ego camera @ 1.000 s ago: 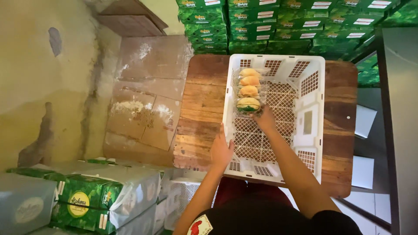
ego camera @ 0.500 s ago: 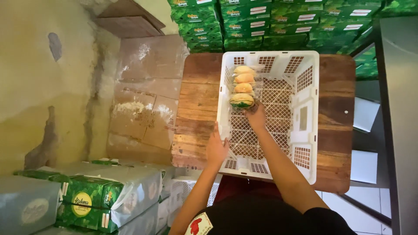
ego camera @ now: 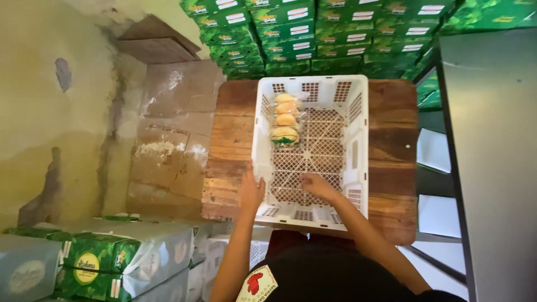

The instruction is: The person organizes packaged bread items into a white plastic crate, arranging them in neat rows by hand.

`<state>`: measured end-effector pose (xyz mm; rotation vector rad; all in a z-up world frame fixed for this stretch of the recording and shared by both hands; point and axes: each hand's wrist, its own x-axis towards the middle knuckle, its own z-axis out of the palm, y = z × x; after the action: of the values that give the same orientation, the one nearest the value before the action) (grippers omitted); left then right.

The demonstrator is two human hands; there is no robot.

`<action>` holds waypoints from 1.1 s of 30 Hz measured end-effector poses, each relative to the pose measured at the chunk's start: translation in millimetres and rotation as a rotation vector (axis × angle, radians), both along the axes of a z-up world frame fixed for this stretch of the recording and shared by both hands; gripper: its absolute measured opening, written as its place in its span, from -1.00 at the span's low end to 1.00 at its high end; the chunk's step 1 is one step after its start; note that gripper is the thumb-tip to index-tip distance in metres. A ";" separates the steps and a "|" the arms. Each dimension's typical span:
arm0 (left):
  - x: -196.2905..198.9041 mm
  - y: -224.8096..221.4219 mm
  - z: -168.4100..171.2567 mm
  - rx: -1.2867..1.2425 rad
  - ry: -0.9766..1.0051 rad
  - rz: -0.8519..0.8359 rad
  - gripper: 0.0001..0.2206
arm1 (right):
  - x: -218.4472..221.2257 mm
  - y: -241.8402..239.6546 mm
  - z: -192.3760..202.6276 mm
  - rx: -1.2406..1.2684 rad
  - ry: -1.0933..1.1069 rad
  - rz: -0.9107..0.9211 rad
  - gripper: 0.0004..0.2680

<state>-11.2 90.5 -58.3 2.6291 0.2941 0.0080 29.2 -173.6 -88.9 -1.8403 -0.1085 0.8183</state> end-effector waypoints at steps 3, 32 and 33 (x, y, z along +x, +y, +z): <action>2.5 -3.9 20.9 0.063 0.005 0.027 -0.28 | -41.1 -43.2 37.3 0.190 -0.069 -0.055 -0.61; -19.5 -322.6 53.7 -0.385 0.148 -0.224 -0.23 | -130.7 -509.3 -6.3 0.163 -0.276 -1.545 -0.67; -21.1 -324.4 29.9 -0.345 0.031 -0.247 -0.19 | -133.2 -523.8 -7.4 0.229 -0.257 -1.559 -0.61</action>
<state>-32.3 -233.9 -28.4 2.3052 -0.0211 -0.1529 -104.0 -697.4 -96.2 -1.2432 0.9216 -0.5083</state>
